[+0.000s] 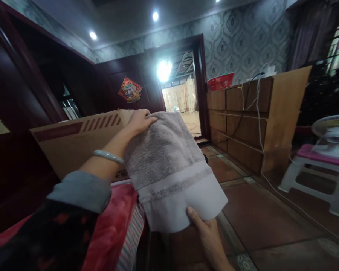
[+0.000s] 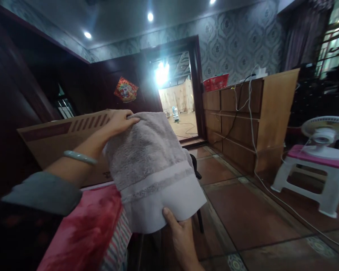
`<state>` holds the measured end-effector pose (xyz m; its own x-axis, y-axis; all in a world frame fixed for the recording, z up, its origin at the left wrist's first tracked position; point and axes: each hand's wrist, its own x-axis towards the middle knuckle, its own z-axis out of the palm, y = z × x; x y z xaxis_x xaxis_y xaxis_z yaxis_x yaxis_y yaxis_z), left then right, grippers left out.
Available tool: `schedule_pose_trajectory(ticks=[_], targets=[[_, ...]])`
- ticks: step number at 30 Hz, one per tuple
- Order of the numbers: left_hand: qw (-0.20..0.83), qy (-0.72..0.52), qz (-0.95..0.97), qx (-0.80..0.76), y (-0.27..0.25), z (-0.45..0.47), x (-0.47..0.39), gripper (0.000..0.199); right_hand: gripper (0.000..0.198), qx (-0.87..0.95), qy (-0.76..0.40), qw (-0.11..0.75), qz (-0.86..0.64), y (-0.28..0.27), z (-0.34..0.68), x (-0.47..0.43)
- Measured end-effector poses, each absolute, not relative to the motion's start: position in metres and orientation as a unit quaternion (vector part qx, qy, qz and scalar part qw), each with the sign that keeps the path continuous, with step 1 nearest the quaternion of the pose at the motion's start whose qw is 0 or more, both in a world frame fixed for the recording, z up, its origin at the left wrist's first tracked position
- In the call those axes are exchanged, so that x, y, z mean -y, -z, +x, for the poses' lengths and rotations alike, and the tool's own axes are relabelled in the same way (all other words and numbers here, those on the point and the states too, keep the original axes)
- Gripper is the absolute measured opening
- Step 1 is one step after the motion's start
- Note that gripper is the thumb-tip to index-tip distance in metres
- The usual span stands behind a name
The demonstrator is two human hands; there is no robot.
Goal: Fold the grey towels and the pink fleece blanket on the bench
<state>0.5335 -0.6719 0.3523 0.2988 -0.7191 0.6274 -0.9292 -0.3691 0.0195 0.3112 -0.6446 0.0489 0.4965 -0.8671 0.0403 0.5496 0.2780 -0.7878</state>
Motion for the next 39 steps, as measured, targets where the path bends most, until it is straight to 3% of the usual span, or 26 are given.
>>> schedule_pose_trajectory(ticks=[3,7,10,12,18,23,25,28,30,39], targets=[[0.164,-0.309,0.805,0.479,-0.323,0.529,0.711,0.031,0.069,-0.207,0.490,0.757,-0.379,-0.039,0.326,0.672],[0.141,-0.261,0.825,0.481,-0.248,0.536,0.727,0.059,0.076,-0.230,0.445,0.800,-0.331,-0.013,0.345,0.696],[0.174,-0.143,0.825,0.518,-0.198,0.546,0.718,0.033,0.086,-0.217,0.392,0.843,-0.298,0.001,0.352,0.701],[0.193,-0.123,0.824,0.518,-0.179,0.551,0.707,0.038,0.090,-0.208,0.388,0.852,-0.284,0.004,0.352,0.701],[0.267,-0.174,0.817,0.481,-0.157,0.567,0.666,0.036,0.090,-0.178,0.397,0.859,-0.269,0.004,0.343,0.704],[0.452,-0.261,0.789,0.325,-0.122,0.574,0.615,0.031,0.080,-0.145,0.394,0.885,-0.203,0.005,0.339,0.711],[0.550,-0.203,0.771,0.250,-0.107,0.567,0.598,0.033,0.076,-0.133,0.374,0.902,-0.166,0.006,0.342,0.715],[0.652,-0.022,0.735,0.183,-0.095,0.552,0.584,0.045,0.073,-0.146,0.368,0.905,-0.157,0.006,0.346,0.720],[0.668,0.049,0.721,0.174,-0.095,0.545,0.582,0.053,0.072,-0.159,0.370,0.899,-0.170,0.004,0.347,0.720],[0.664,0.016,0.727,0.177,-0.099,0.538,0.586,0.052,0.071,-0.166,0.375,0.891,-0.192,-0.009,0.341,0.715]])
